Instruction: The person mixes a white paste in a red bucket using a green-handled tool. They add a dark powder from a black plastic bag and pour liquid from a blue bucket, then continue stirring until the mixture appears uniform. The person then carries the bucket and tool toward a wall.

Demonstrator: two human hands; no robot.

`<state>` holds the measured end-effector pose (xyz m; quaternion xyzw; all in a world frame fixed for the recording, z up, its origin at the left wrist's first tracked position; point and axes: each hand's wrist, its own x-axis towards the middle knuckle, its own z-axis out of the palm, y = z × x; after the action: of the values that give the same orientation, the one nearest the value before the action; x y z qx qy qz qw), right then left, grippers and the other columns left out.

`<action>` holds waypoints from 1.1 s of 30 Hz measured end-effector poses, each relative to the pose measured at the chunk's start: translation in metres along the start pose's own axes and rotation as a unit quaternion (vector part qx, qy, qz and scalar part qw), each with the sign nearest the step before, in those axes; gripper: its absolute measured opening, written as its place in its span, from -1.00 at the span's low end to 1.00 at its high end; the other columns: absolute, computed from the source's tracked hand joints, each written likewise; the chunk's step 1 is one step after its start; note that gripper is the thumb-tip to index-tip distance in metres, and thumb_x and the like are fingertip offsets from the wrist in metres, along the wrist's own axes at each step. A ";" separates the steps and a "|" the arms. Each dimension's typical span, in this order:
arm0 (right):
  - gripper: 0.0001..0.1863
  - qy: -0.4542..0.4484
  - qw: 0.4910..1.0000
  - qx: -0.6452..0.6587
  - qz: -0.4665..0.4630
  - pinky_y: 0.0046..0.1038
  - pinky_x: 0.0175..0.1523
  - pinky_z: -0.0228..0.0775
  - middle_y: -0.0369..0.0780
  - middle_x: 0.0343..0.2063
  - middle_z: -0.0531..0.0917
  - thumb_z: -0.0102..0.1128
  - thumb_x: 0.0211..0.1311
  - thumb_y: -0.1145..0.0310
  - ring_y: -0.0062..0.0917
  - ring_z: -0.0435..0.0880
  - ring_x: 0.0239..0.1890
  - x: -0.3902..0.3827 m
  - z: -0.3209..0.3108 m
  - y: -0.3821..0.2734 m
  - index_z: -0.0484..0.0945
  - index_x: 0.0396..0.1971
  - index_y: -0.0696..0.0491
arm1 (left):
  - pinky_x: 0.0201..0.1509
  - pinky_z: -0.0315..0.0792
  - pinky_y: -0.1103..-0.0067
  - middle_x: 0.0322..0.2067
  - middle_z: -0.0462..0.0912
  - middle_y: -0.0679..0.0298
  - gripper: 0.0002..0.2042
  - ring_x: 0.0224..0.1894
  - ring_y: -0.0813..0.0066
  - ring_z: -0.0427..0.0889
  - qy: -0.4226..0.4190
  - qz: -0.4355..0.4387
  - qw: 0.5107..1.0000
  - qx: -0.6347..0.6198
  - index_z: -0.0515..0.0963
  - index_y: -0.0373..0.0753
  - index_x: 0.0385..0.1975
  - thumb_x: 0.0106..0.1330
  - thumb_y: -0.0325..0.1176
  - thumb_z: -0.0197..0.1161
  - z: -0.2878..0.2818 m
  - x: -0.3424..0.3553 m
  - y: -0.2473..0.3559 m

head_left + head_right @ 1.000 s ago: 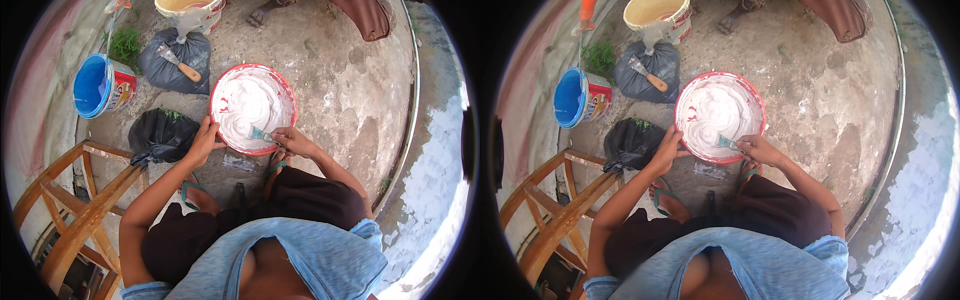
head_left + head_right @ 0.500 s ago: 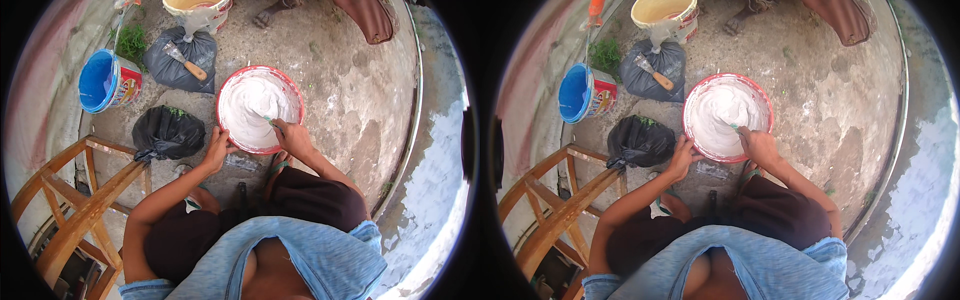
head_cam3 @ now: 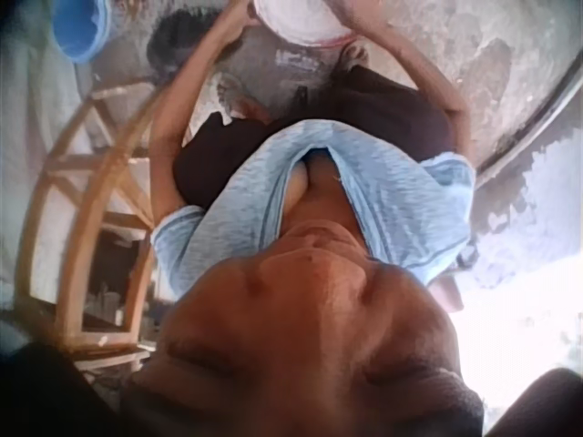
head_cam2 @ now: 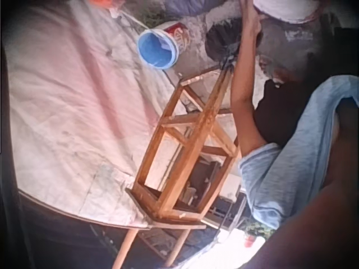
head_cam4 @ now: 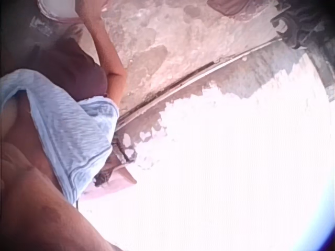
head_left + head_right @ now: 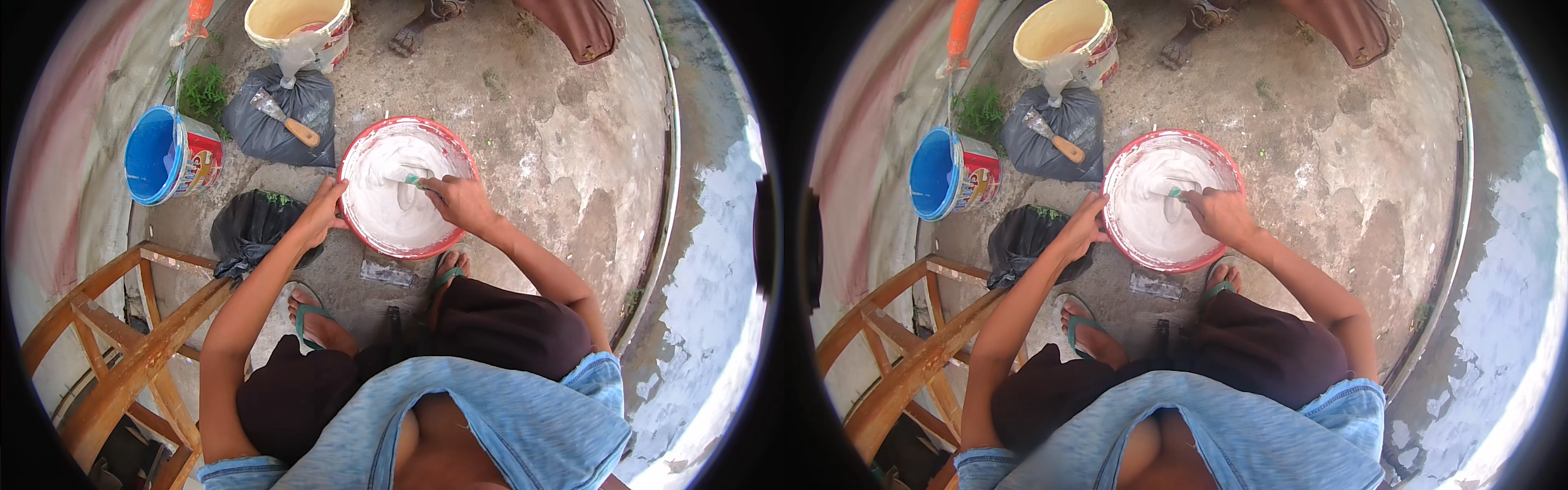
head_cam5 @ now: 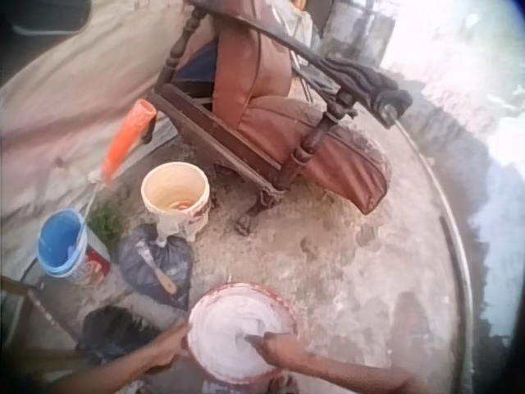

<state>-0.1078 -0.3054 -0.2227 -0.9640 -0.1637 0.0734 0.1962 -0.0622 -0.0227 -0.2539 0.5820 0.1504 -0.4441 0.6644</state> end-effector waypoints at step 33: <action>-0.69 -0.193 0.762 0.509 0.352 -0.65 -0.67 0.04 -0.36 -0.71 0.44 0.06 0.43 0.17 -0.78 0.27 -0.75 -0.038 -0.012 0.047 0.61 -0.15 0.11 | -0.14 0.65 0.43 0.06 0.44 0.30 -0.70 0.14 0.50 0.47 0.090 0.162 0.983 -0.003 0.36 -0.18 0.08 0.52 -0.15 0.00 0.028 -0.020 0.034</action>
<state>-0.1271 -0.3633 -0.2280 -0.6777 0.2138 0.3942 0.5828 -0.0562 -0.0422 -0.2097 0.6344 0.1148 -0.2760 0.7129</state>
